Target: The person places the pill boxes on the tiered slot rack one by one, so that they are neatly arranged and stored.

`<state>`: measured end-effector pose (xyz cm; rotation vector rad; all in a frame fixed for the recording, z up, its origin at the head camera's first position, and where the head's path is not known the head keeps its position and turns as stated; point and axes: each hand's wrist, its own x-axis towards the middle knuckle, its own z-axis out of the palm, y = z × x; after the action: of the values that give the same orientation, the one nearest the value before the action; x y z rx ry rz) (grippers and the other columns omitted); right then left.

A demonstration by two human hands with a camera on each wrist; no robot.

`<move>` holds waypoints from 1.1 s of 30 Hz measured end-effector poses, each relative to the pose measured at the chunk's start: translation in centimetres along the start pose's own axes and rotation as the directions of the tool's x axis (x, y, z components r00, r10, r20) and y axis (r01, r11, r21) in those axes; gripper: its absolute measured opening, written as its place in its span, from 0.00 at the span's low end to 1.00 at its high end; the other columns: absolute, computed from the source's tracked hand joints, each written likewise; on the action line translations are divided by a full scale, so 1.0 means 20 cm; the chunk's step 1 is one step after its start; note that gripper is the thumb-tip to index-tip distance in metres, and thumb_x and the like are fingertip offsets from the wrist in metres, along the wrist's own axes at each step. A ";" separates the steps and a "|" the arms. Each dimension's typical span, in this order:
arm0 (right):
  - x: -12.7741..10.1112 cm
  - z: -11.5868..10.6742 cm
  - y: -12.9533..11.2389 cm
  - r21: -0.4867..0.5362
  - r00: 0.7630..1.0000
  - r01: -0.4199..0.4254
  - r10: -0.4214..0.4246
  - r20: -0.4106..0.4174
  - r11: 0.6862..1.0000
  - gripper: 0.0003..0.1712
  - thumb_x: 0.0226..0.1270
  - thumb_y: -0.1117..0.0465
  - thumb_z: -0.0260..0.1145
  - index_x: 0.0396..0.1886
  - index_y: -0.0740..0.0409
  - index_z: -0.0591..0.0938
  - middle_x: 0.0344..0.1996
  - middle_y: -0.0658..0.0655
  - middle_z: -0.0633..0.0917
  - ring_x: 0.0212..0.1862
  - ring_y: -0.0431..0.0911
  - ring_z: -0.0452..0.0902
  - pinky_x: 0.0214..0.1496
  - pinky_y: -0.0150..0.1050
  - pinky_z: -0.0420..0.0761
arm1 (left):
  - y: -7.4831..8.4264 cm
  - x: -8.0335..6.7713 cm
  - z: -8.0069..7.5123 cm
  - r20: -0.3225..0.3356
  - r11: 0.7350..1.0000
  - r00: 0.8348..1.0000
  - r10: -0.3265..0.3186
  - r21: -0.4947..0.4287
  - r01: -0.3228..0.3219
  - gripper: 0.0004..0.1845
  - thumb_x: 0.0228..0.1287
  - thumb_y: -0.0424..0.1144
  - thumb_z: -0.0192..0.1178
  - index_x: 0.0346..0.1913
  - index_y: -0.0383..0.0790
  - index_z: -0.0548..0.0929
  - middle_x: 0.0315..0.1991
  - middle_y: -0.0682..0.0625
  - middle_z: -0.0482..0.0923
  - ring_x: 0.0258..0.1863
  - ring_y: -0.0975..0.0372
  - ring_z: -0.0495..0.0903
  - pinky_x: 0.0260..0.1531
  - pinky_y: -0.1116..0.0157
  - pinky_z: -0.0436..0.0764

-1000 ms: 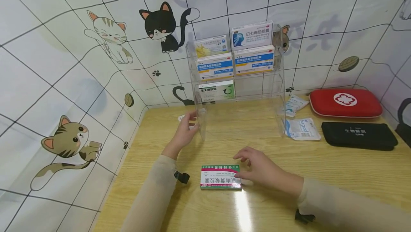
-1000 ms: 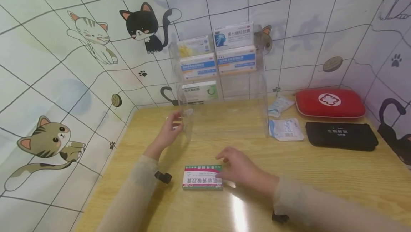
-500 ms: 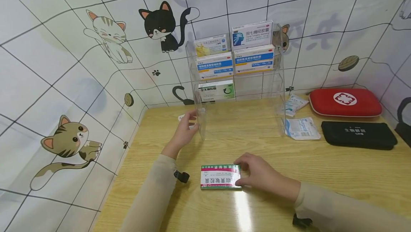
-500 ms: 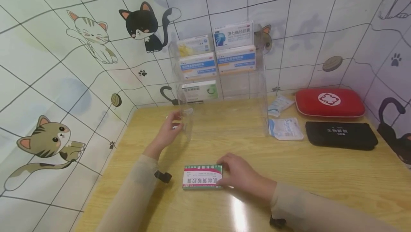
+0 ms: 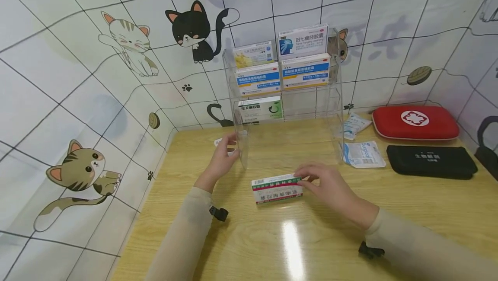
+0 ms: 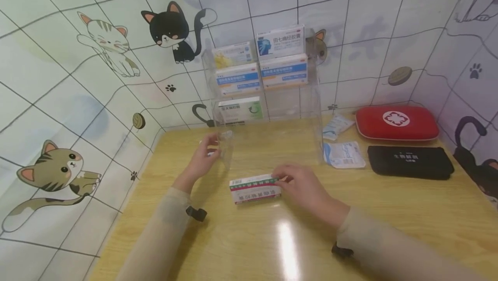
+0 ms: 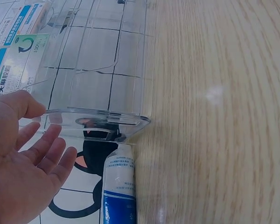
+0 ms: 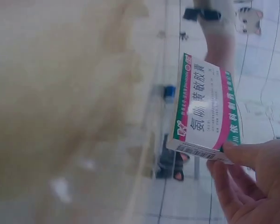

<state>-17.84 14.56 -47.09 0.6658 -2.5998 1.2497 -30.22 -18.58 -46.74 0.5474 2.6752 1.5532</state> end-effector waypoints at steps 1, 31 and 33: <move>0.02 -0.02 0.01 -0.031 0.999 0.029 -0.030 -0.032 0.999 0.15 0.59 0.70 0.77 0.44 0.50 0.89 0.50 0.52 0.89 0.41 0.44 0.87 0.41 0.35 0.89 | 0.00 0.00 0.00 -0.002 1.000 1.000 0.000 -0.001 0.000 0.29 0.71 0.26 0.57 0.73 0.34 0.64 0.67 0.38 0.70 0.65 0.46 0.70 0.69 0.43 0.74; 0.63 -0.82 0.12 -0.281 0.916 0.044 -0.151 -0.372 0.959 0.13 0.68 0.65 0.72 0.52 0.55 0.89 0.56 0.54 0.87 0.49 0.49 0.85 0.46 0.12 0.69 | 0.01 -0.01 0.01 0.000 0.999 1.000 -0.028 -0.017 0.028 0.30 0.72 0.26 0.57 0.74 0.31 0.63 0.69 0.33 0.68 0.65 0.45 0.70 0.70 0.43 0.73; 0.63 -0.82 0.13 -0.297 0.933 0.031 -0.134 -0.333 0.954 0.14 0.68 0.65 0.72 0.53 0.55 0.89 0.57 0.55 0.86 0.49 0.51 0.85 0.45 0.11 0.67 | 0.01 -0.01 0.01 -0.013 1.000 1.000 -0.017 -0.009 0.017 0.30 0.71 0.26 0.57 0.73 0.32 0.63 0.68 0.34 0.69 0.65 0.45 0.70 0.69 0.43 0.74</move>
<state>-30.77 24.75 -34.11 0.4454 -2.3589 0.8472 -29.90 -18.32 -46.72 0.5155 2.6736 1.5690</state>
